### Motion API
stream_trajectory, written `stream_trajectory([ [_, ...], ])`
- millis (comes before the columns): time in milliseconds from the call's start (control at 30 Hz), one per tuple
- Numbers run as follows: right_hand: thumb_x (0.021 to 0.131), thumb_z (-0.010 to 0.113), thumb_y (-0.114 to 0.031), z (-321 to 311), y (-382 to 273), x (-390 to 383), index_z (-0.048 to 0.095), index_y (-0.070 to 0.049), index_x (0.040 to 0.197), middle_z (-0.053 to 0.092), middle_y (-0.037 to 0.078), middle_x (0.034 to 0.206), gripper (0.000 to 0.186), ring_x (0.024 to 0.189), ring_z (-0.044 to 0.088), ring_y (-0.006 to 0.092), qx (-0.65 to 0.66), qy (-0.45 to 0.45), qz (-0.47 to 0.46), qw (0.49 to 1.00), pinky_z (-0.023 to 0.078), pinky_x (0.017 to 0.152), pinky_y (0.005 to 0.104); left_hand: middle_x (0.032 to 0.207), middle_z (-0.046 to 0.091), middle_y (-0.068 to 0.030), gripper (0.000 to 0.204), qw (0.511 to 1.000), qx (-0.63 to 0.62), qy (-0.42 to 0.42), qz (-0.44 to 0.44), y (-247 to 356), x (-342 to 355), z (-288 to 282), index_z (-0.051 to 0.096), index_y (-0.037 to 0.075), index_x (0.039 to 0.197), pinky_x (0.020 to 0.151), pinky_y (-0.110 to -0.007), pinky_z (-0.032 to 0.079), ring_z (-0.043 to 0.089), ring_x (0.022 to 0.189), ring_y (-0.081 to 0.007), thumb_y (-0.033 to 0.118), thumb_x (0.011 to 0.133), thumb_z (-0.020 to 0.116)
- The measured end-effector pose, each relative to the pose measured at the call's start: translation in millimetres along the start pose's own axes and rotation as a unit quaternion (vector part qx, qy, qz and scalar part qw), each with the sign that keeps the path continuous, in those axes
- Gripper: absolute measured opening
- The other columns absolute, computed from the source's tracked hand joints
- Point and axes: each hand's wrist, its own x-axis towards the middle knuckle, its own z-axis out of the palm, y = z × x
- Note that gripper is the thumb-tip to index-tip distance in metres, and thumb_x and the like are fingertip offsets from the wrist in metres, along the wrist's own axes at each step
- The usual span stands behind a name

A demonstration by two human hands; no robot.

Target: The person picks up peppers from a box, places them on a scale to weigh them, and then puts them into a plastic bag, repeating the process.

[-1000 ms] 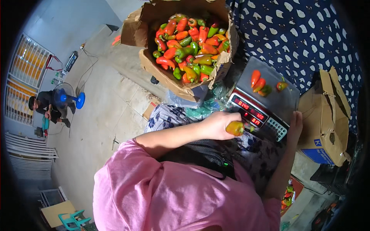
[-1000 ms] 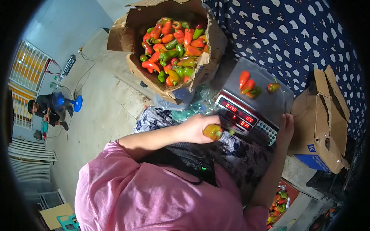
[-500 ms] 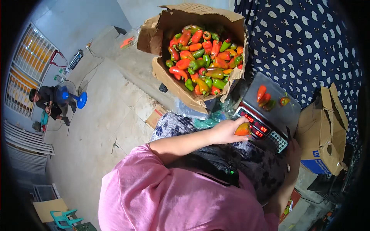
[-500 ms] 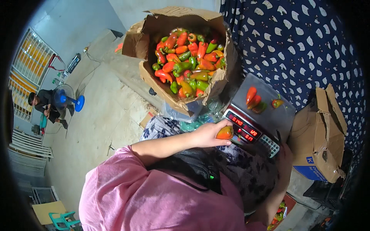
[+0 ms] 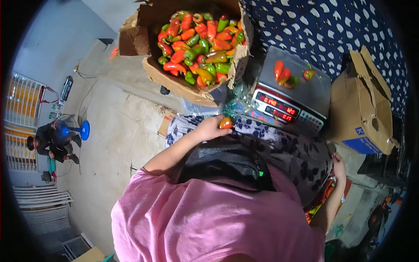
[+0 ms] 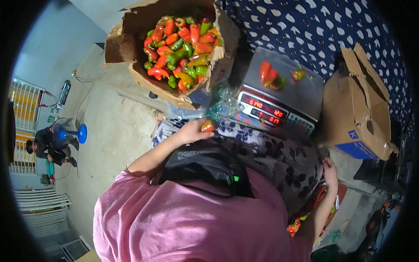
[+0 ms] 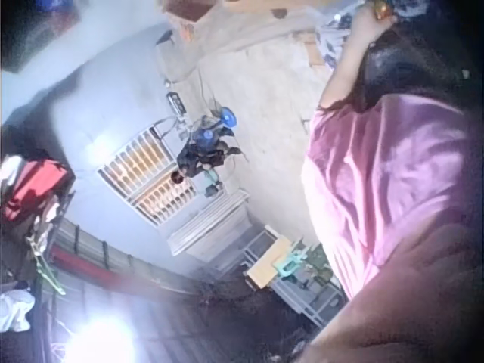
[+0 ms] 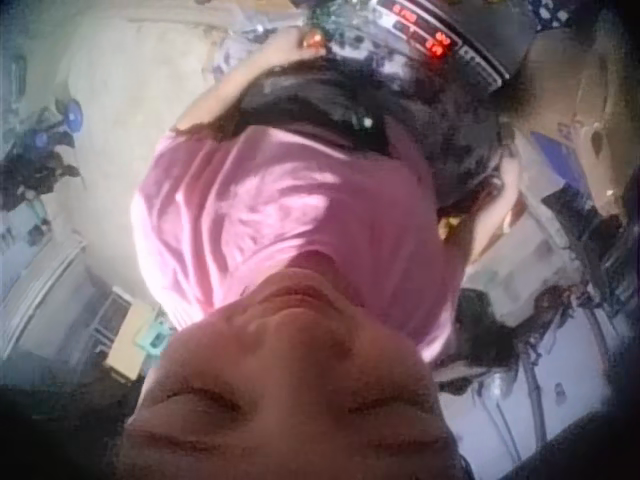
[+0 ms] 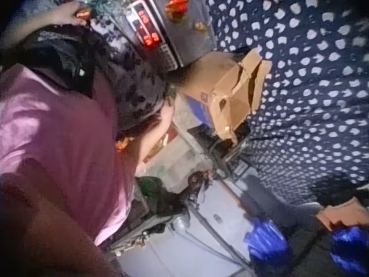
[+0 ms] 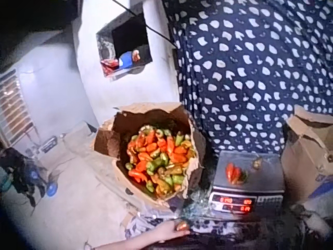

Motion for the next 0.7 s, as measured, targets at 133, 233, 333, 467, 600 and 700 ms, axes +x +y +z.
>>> stream_trajectory([
  [133, 0.091, 0.056, -0.015, 11, -103, -22, 0.058, -0.001, 0.112, 0.062, 0.011, 0.096, 0.025, 0.092, 0.058, 0.0183, -0.005, 0.073, -0.131, 0.989, 0.044, 0.087, 0.0298, 0.086, 0.06, -0.0218, 0.045, 0.99, -0.009, 0.052, 0.131, 21, 6, -2, 0.058, 0.002, 0.093, 0.075, -0.045, 0.047, 0.059, 0.085, -0.0427, 0.042, 0.076, 0.072],
  [233, 0.087, 0.059, -0.014, 50, -199, -37, 0.058, -0.004, 0.114, 0.062, 0.015, 0.105, 0.029, 0.1, 0.061, 0.0294, -0.144, 0.009, -0.288, 0.947, 0.046, 0.089, 0.0353, 0.112, 0.056, -0.017, 0.048, 0.968, 0.083, 0.102, 0.212, 31, 20, -4, 0.065, 0.004, 0.096, 0.091, -0.047, 0.038, 0.049, 0.112, -0.0334, 0.043, 0.07, 0.075],
  [333, 0.083, 0.059, -0.014, 117, -257, -43, 0.061, -0.007, 0.104, 0.061, 0.014, 0.101, 0.022, 0.1, 0.059, 0.0334, -0.205, -0.124, -0.32, 0.916, 0.047, 0.086, 0.0409, 0.118, 0.056, -0.013, 0.051, 0.951, 0.224, 0.101, 0.19, 39, 32, 1, 0.066, 0.008, 0.107, 0.095, -0.049, 0.035, 0.047, 0.116, -0.0302, 0.043, 0.071, 0.074],
  [467, 0.081, 0.061, -0.012, 181, -242, -19, 0.063, -0.009, 0.102, 0.06, 0.009, 0.1, 0.021, 0.098, 0.058, 0.0311, -0.21, -0.136, -0.38, 0.891, 0.047, 0.084, 0.0434, 0.126, 0.055, -0.0125, 0.052, 0.966, 0.226, 0.031, 0.125, 25, 53, 14, 0.067, 0.008, 0.107, 0.097, -0.044, 0.037, 0.048, 0.116, -0.0318, 0.044, 0.069, 0.075],
  [600, 0.078, 0.063, -0.014, 190, -239, -12, 0.064, -0.011, 0.103, 0.058, 0.006, 0.099, 0.025, 0.096, 0.056, 0.028, -0.303, -0.008, -0.417, 0.857, 0.045, 0.083, 0.0418, 0.124, 0.054, -0.0152, 0.052, 0.979, 0.141, 0.021, 0.142, 12, 43, 8, 0.065, 0.005, 0.107, 0.096, -0.042, 0.039, 0.05, 0.114, -0.0334, 0.042, 0.072, 0.074],
  [700, 0.075, 0.068, -0.016, 187, -237, -8, 0.063, -0.011, 0.107, 0.057, 0.007, 0.098, 0.033, 0.094, 0.054, 0.0279, -0.304, 0.021, -0.426, 0.852, 0.043, 0.083, 0.0401, 0.122, 0.054, -0.017, 0.05, 0.974, 0.065, 0.061, 0.21, 18, 26, -1, 0.063, 0.002, 0.109, 0.096, -0.04, 0.04, 0.051, 0.112, -0.0329, 0.04, 0.077, 0.072],
])
